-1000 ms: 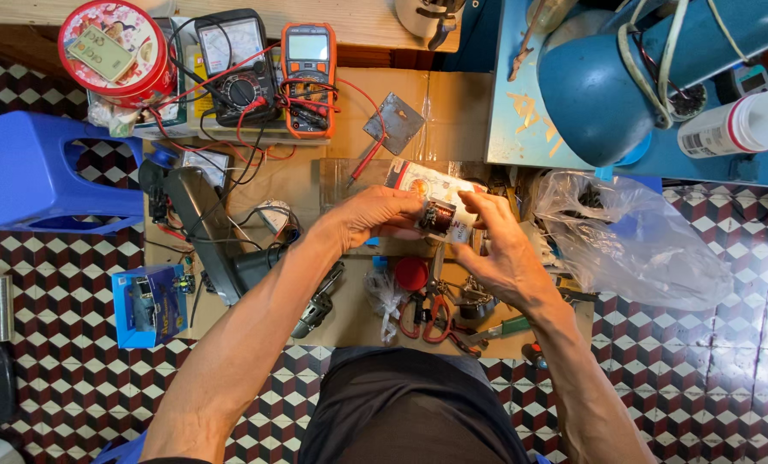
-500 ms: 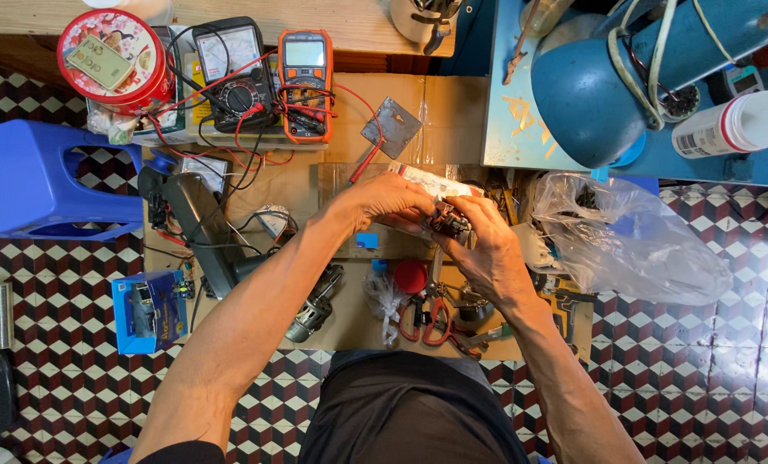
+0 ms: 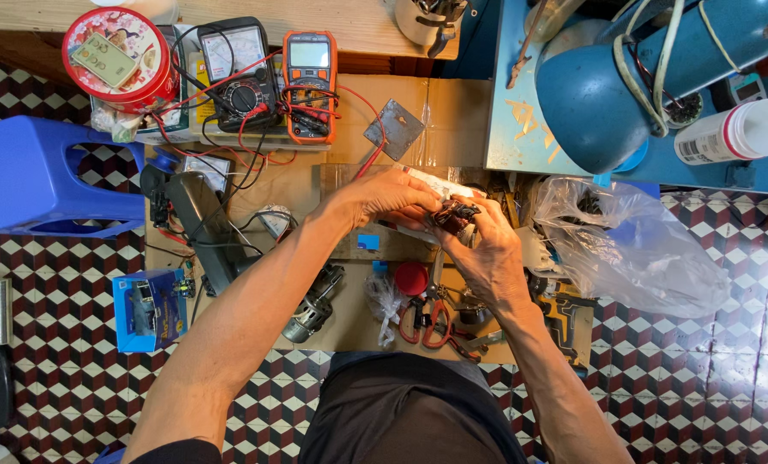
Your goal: The person works at a cluttered workbench, using a knife to cut a small plastic component, then uses a soldering iron to heat and adjust a black rectangular electronic part. They also use pliers to trim wires and continue manipulating the component with both hands.
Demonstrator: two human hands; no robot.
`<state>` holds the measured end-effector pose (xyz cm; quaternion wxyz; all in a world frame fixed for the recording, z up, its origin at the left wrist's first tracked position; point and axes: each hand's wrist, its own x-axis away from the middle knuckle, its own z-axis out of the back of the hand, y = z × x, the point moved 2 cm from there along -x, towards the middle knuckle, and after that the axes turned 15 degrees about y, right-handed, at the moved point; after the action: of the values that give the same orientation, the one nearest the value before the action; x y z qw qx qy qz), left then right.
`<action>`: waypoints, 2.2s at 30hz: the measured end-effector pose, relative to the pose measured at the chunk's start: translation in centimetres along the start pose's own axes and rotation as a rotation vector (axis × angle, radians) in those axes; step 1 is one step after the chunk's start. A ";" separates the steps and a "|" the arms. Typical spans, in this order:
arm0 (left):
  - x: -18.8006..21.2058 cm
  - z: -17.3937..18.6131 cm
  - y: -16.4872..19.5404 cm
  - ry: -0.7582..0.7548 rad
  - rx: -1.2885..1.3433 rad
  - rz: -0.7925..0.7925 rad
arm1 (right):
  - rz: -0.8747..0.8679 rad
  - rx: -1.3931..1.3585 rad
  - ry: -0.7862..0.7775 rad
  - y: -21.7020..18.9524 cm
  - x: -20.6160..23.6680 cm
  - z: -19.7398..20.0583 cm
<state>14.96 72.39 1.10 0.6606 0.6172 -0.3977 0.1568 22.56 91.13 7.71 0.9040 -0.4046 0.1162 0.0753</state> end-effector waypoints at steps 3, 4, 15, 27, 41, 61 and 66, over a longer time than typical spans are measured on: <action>0.3 0.0 -0.1 0.007 -0.013 -0.021 | -0.028 -0.013 0.033 -0.4 0.1 -0.1; 0.3 -0.1 -0.2 0.025 0.002 -0.010 | -0.050 -0.020 0.034 -0.5 0.0 -0.1; -0.8 -0.5 -1.7 0.085 0.105 -0.031 | -0.123 -0.012 0.036 -1.1 -0.1 -0.3; 6.0 -4.1 -2.8 0.550 -0.383 -0.938 | -0.113 0.014 0.197 -0.9 0.9 -2.0; 6.1 -5.4 -3.5 0.716 -0.410 -1.002 | -0.184 0.033 0.192 -1.8 1.6 -2.7; 7.6 -6.3 -3.2 0.723 -0.506 -0.934 | -0.699 -0.385 -0.012 3.0 -0.3 -1.4; 7.6 -6.5 -2.9 0.730 -0.512 -0.953 | -0.723 -0.340 -0.020 2.8 -0.6 -1.5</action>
<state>23.95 75.84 5.04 0.8765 0.4561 0.1446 -0.0532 21.08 91.85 4.94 0.7933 -0.5626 -0.0564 -0.2257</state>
